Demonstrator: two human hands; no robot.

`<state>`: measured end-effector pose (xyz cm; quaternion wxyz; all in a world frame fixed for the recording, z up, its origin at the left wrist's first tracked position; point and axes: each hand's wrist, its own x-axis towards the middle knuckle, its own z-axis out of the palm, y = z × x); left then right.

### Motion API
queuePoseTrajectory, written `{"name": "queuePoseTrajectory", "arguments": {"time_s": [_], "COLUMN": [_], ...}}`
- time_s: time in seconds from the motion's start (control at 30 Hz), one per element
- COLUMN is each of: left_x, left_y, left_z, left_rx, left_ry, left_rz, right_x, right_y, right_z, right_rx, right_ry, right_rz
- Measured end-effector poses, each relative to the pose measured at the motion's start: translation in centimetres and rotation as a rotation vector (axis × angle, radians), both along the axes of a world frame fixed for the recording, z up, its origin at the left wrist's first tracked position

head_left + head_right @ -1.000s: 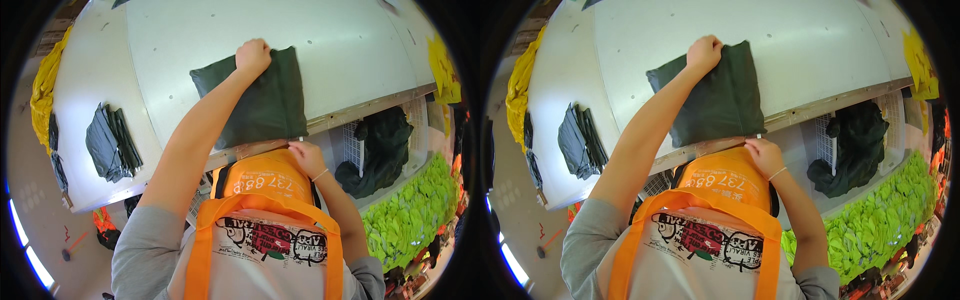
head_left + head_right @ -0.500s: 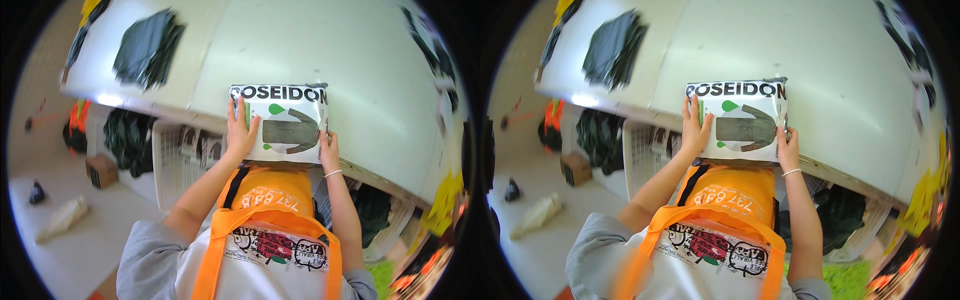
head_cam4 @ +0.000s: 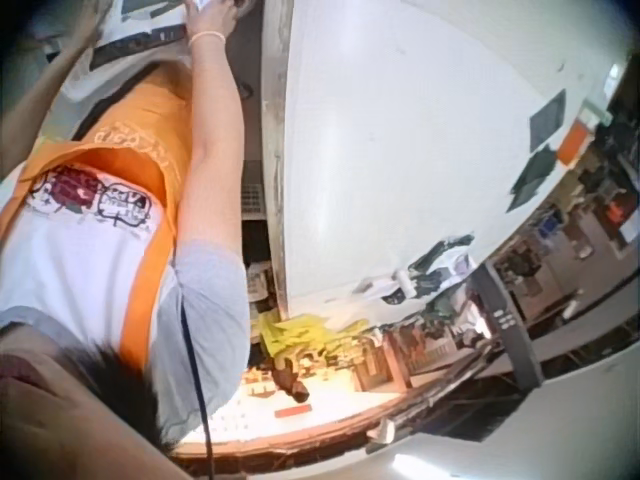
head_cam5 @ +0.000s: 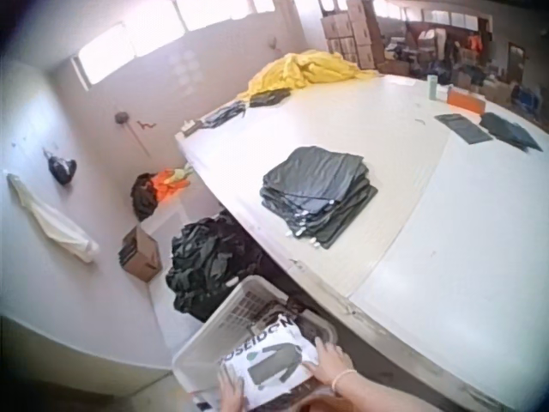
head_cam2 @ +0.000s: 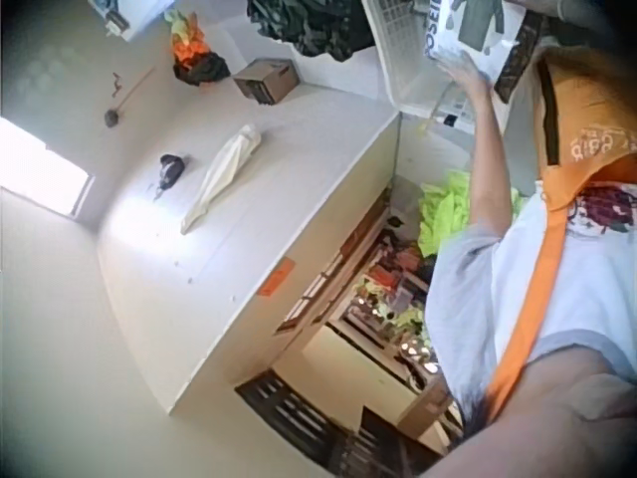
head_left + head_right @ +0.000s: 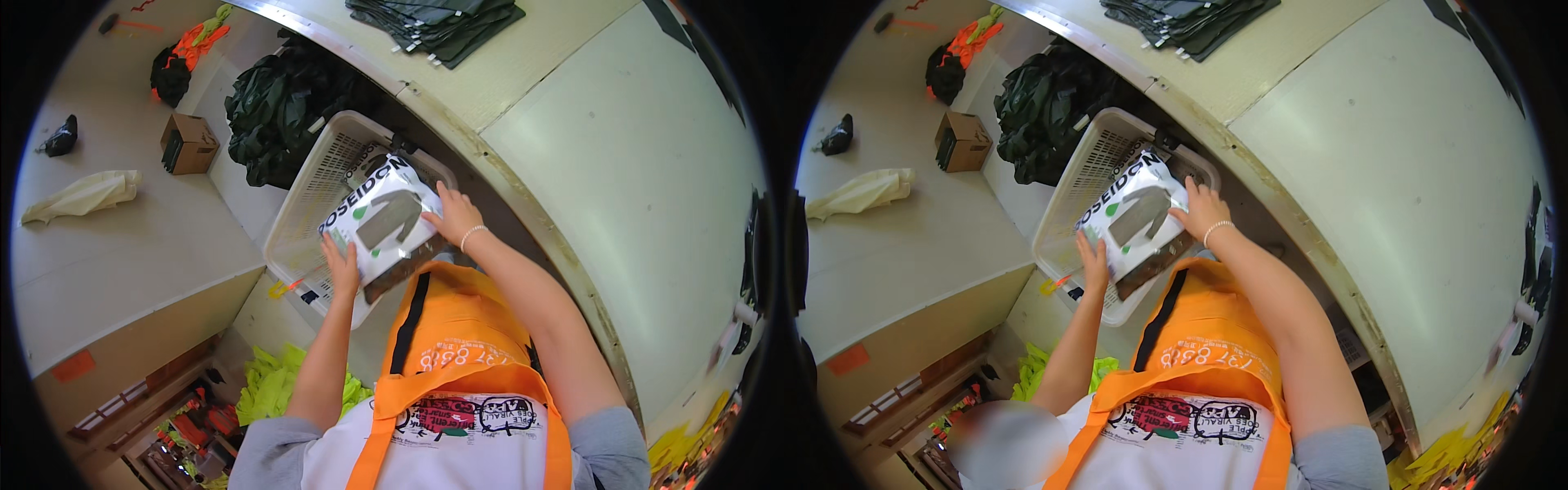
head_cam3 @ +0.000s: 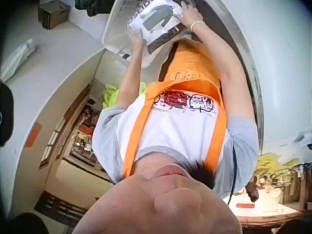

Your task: The person folds a dark green raincoat on a white table. They smooth the fabric, fold the sleeves inward, fold the body in half, then fold it into a compact rectangle and place it in a white basket.

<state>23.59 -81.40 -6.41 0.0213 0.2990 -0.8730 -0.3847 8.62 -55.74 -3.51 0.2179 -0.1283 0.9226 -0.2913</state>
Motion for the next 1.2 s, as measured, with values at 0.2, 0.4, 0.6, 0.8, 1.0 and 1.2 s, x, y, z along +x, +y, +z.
{"name": "queuePoseTrajectory", "arguments": {"time_s": [0.2,0.4,0.6,0.8,1.0,1.2], "left_x": [2.6,0.3,-4.9,7.0,21.6,26.8], "left_y": [0.7,9.0,27.0,54.8,71.6,76.6], "left_z": [-5.9,-6.2,0.7,6.6,3.5,-0.5], "left_rx": [0.123,0.173,0.068,0.088,-0.107,-0.601], "left_ry": [-0.296,-0.468,0.212,0.511,0.568,0.731], "left_rz": [-0.355,-0.785,-1.248,-1.763,-1.799,-1.692], "right_x": [6.4,23.1,42.6,63.6,81.7,94.1], "right_y": [3.8,16.0,26.7,37.3,52.9,61.0], "right_z": [-3.0,-6.4,-8.3,-15.2,-23.9,-33.9], "right_rx": [0.056,0.056,-0.15,-0.067,0.136,0.525], "right_ry": [-0.198,-0.594,-0.595,-0.479,-0.467,-0.662], "right_rz": [-0.086,-0.626,-1.379,-1.671,-1.85,-1.651]}}
